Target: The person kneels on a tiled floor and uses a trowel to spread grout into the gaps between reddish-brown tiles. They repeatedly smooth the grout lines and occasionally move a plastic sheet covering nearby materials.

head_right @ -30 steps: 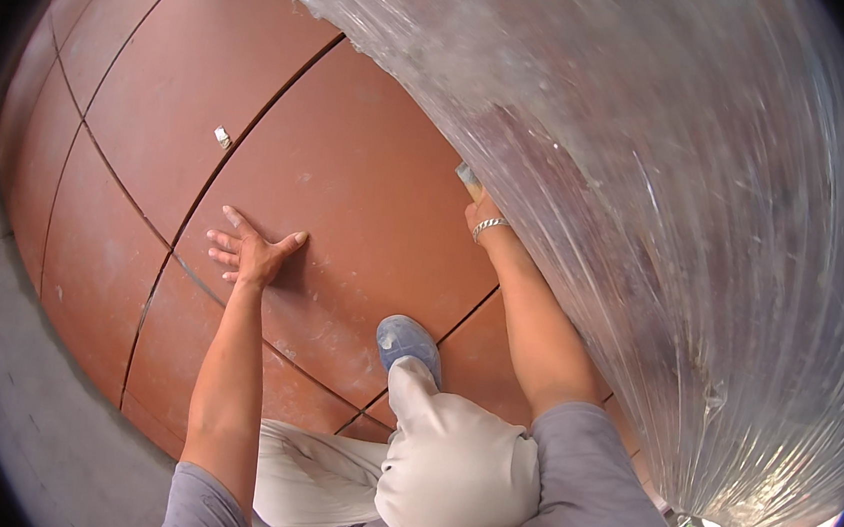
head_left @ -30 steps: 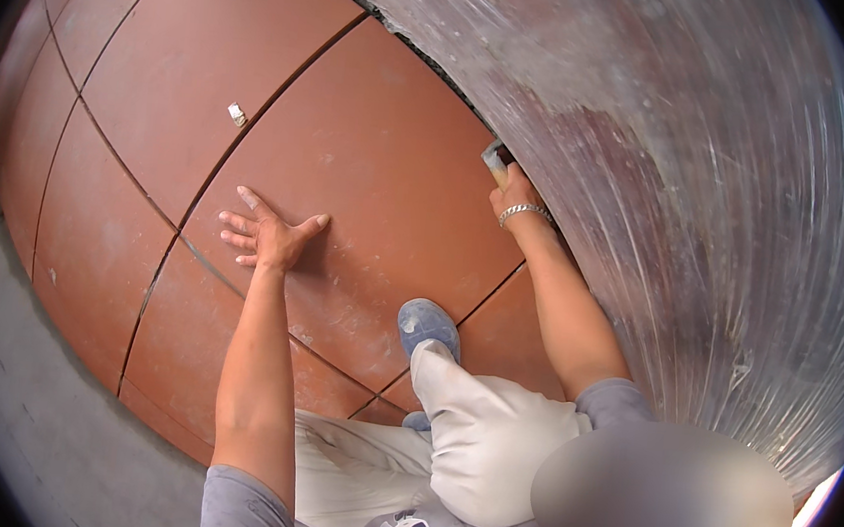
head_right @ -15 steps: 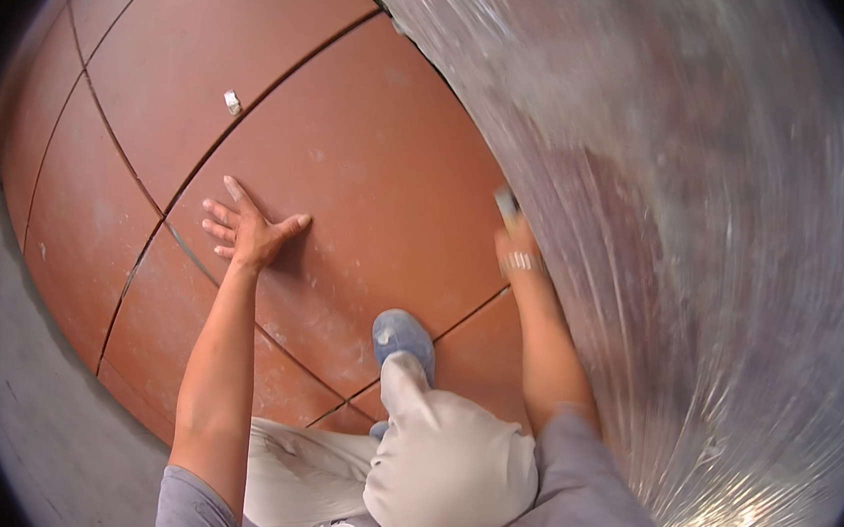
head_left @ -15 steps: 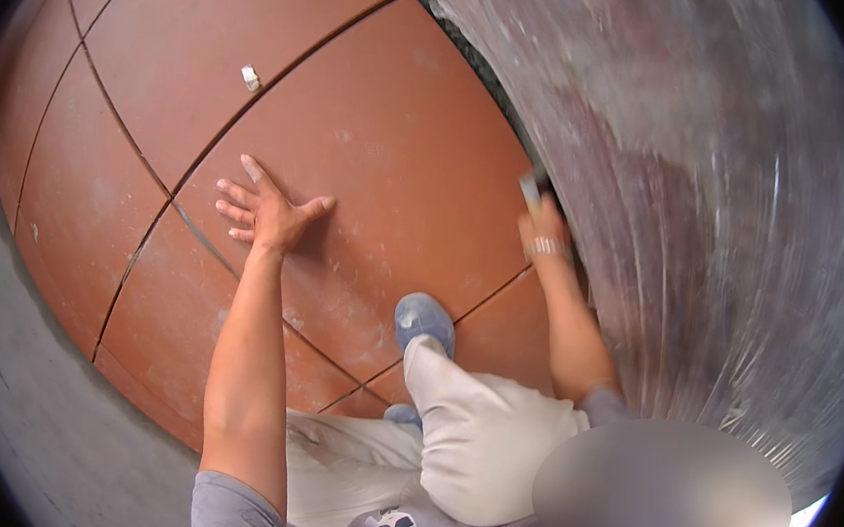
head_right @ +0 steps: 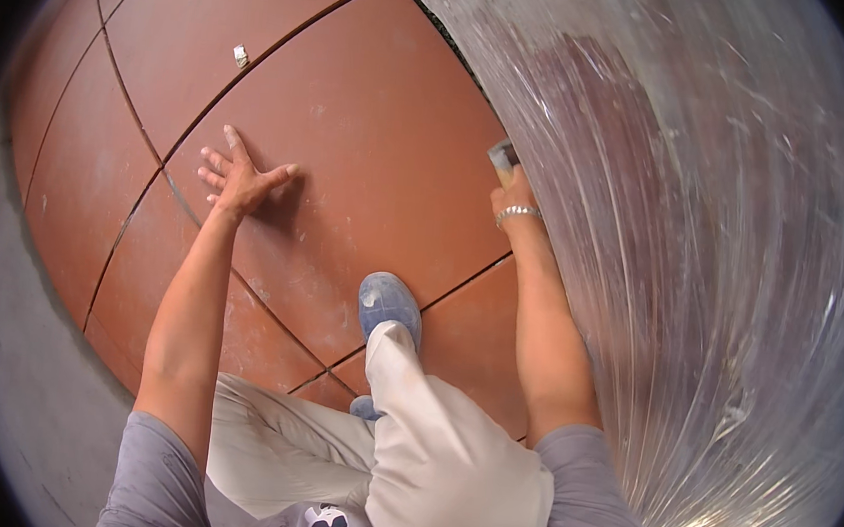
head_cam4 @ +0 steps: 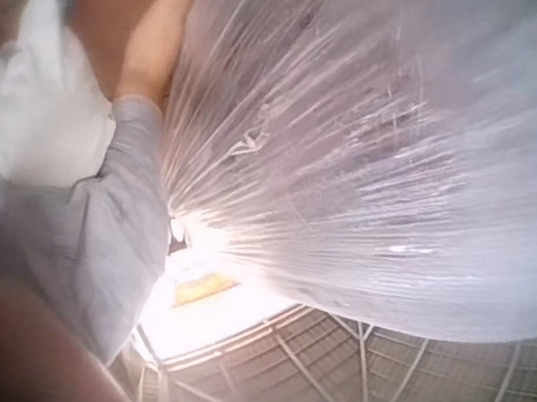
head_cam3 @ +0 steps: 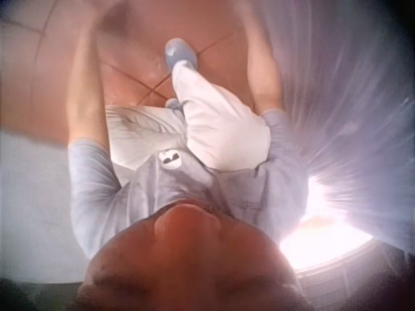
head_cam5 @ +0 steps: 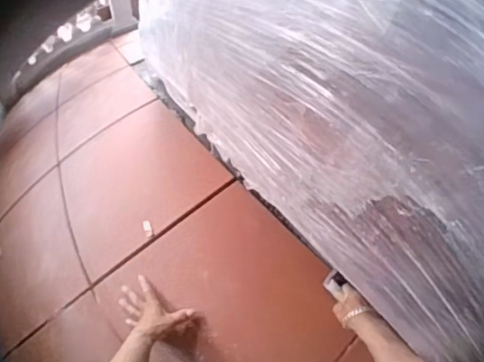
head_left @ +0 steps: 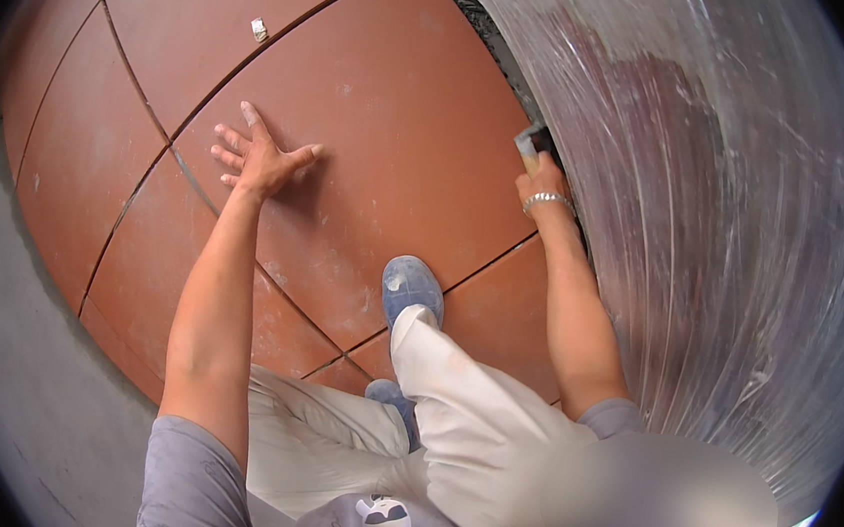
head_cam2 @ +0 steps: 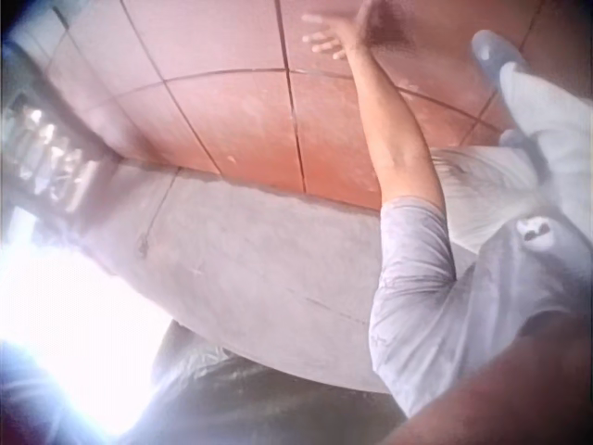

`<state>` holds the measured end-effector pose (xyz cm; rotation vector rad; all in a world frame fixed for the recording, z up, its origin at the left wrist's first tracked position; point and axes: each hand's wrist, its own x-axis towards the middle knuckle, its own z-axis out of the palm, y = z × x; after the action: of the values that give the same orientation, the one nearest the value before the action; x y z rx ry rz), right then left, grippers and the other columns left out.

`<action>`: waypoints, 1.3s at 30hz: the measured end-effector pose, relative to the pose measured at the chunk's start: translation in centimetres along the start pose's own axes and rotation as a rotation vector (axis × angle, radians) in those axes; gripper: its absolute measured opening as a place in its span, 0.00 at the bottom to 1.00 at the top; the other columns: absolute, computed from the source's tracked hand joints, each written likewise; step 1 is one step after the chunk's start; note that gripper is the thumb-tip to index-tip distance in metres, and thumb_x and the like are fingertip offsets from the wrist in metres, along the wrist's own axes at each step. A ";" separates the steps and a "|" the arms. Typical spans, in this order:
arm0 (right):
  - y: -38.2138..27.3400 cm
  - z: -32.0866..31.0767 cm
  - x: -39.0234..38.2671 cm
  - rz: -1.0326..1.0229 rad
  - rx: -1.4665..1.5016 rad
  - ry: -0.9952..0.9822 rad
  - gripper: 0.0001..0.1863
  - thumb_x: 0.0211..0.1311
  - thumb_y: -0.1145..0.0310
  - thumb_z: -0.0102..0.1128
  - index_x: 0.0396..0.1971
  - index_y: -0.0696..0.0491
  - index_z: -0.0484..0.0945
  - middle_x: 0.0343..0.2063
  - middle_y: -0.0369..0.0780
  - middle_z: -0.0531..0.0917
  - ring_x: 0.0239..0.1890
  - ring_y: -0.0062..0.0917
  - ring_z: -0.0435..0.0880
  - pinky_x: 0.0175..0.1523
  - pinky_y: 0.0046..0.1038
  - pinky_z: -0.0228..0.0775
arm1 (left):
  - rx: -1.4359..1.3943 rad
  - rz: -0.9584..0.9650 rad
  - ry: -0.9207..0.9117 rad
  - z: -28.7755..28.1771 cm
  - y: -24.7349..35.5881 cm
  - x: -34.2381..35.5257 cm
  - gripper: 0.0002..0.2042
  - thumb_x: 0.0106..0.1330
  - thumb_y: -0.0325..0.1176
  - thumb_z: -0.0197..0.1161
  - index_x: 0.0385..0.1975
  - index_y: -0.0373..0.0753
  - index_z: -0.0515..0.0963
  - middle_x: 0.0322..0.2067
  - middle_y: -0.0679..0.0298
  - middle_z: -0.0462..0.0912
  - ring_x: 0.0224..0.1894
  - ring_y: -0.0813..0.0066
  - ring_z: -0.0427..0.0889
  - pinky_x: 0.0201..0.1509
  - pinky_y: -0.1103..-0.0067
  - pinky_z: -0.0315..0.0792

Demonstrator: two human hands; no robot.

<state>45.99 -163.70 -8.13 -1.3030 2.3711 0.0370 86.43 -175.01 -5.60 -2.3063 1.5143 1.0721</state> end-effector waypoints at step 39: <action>4.7 -2.4 -5.6 0.172 -0.222 -0.180 0.21 0.57 0.70 0.62 0.51 0.56 0.71 0.48 0.55 0.82 0.53 0.53 0.80 0.58 0.43 0.74 | 0.174 -0.014 -0.154 -6.2 -22.0 -7.4 0.55 0.57 0.59 0.66 0.72 0.25 0.45 0.74 0.38 0.41 0.77 0.50 0.46 0.78 0.68 0.48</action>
<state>43.90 -157.15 -4.66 -1.1325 2.3666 0.4620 106.55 -162.56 -1.28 -2.0660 1.4680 1.0436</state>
